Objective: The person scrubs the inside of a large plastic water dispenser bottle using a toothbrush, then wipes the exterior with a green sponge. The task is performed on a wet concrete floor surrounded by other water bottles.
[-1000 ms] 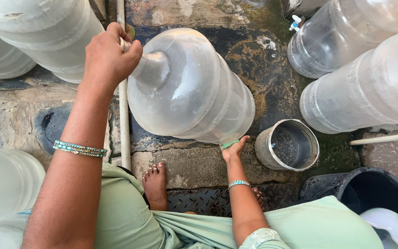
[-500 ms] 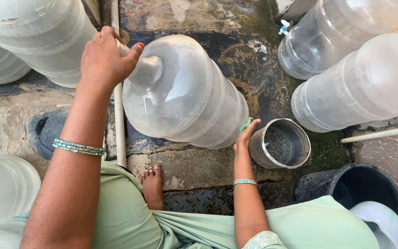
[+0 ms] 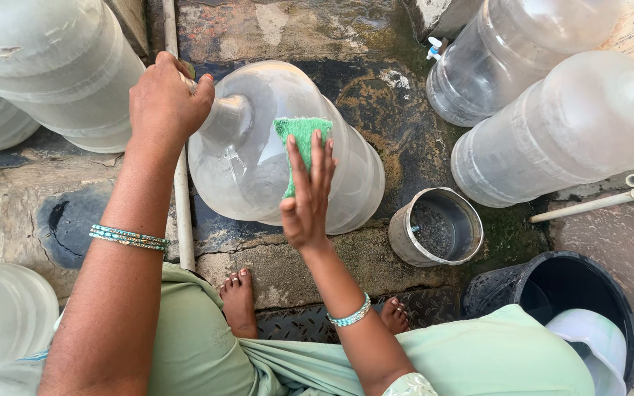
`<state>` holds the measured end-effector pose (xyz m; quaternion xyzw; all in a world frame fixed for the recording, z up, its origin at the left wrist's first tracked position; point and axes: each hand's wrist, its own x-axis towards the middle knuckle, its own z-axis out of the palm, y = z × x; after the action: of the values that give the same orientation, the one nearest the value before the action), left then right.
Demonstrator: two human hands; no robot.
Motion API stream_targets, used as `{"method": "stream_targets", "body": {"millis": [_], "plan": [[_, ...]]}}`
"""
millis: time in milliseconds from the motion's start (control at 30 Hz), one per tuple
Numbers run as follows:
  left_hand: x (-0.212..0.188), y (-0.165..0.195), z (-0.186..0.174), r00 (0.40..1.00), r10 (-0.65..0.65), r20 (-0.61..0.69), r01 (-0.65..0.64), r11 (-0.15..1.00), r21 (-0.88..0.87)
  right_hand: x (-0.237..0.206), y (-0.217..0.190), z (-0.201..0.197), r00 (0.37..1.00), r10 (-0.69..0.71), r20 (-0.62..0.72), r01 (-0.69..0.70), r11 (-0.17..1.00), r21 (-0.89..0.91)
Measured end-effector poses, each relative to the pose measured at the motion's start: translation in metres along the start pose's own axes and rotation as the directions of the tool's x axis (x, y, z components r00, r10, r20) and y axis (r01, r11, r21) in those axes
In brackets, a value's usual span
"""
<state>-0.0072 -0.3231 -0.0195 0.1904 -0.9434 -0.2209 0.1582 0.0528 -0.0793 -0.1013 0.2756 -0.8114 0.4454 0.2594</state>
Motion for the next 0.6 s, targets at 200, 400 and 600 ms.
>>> {"method": "stream_targets", "body": {"millis": [200, 400, 600], "plan": [[-0.002, 0.005, 0.002, 0.999, 0.036, 0.002, -0.036, 0.999, -0.008, -0.037, 0.063, 0.017, 0.978, -0.032, -0.206, -0.001, 0.988, -0.156], [-0.007, 0.011, -0.016, 0.988, 0.151, 0.044, -0.146, 0.985, -0.094, -0.065, 0.154, -0.018, 0.832, 0.505, -0.231, -0.555, 0.733, -0.395], [-0.01, 0.038, -0.018, 0.954, 0.292, 0.074, -0.254, 0.911, -0.324, -0.011, 0.167, -0.044, 0.666, 0.74, 0.091, -0.669, 0.539, 0.512]]}}
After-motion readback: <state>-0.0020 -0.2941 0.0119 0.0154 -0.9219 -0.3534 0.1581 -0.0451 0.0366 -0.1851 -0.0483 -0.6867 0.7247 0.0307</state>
